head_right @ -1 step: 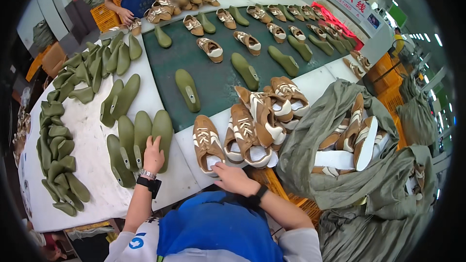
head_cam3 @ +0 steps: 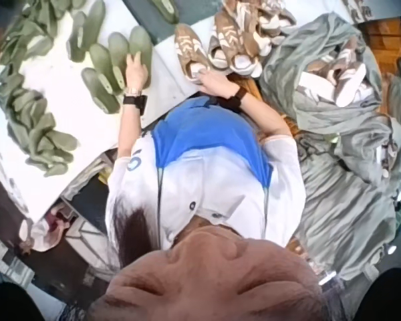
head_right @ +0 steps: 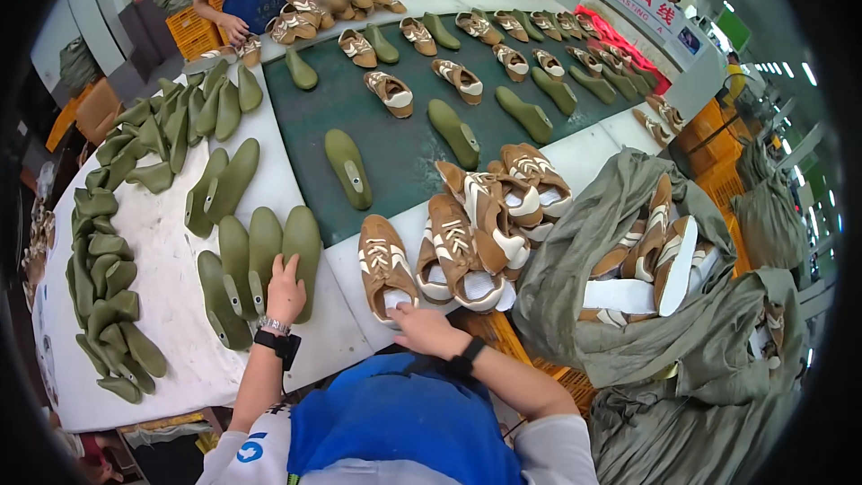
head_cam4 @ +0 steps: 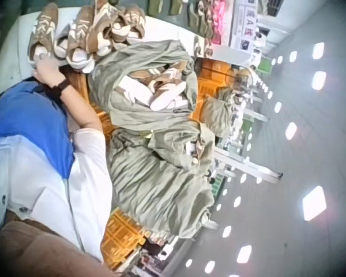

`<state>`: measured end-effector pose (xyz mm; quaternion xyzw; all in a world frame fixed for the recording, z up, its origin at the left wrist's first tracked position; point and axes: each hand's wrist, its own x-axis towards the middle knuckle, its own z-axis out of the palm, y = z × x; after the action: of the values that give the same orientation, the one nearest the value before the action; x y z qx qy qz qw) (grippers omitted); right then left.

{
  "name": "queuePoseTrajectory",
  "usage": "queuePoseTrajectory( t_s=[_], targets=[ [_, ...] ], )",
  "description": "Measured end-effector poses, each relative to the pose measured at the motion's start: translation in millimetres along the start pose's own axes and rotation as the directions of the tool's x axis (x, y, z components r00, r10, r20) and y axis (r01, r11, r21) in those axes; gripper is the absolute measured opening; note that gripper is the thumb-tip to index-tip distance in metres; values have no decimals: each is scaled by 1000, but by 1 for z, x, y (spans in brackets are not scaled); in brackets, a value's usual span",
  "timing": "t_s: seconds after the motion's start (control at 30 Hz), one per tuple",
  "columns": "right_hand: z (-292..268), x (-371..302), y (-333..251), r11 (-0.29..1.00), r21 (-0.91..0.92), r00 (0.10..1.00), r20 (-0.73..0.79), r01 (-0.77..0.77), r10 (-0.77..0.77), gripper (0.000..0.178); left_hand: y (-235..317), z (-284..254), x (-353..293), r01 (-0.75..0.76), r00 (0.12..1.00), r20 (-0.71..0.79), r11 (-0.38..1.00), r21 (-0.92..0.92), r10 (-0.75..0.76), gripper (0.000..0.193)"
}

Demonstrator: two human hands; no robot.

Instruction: Organizing and pairing shoes and shoe lasts on a workbench in a factory setting.

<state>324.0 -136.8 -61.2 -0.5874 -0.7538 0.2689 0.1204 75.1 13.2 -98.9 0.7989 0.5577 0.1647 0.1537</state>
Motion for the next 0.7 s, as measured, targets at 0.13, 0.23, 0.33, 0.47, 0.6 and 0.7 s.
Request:
queuePoseTrajectory(
  t_s=[0.13, 0.23, 0.33, 0.47, 0.6, 0.7],
  targets=[
    [0, 55, -8, 983, -185, 974, 219, -13, 54, 24, -9, -7, -10, -20, 998, 54, 999, -25, 21, 47],
    [-69, 102, -46, 989, -77, 992, 5, 127, -127, 24, 1, -11, -27, 40, 992, 118, 999, -31, -36, 55],
    [-103, 175, -72, 977, -46, 970, -118, 209, -213, 22, 6, -9, -35, 54, 996, 73, 994, -93, -47, 58],
    [-91, 304, -34, 978, 9, 929, -314, 210, -197, 21, 10, -12, -32, 75, 997, 48, 984, -161, -68, 52],
    [-40, 393, 48, 1000, -10, 986, -164, 19, -21, 20, 8, -9, -32, 35, 999, -9, 985, -168, -37, 49],
    [-6, 413, 74, 997, -50, 998, 36, -53, 55, 22, 23, -33, -32, 202, 973, 148, 962, -181, -176, 49]
  ],
)
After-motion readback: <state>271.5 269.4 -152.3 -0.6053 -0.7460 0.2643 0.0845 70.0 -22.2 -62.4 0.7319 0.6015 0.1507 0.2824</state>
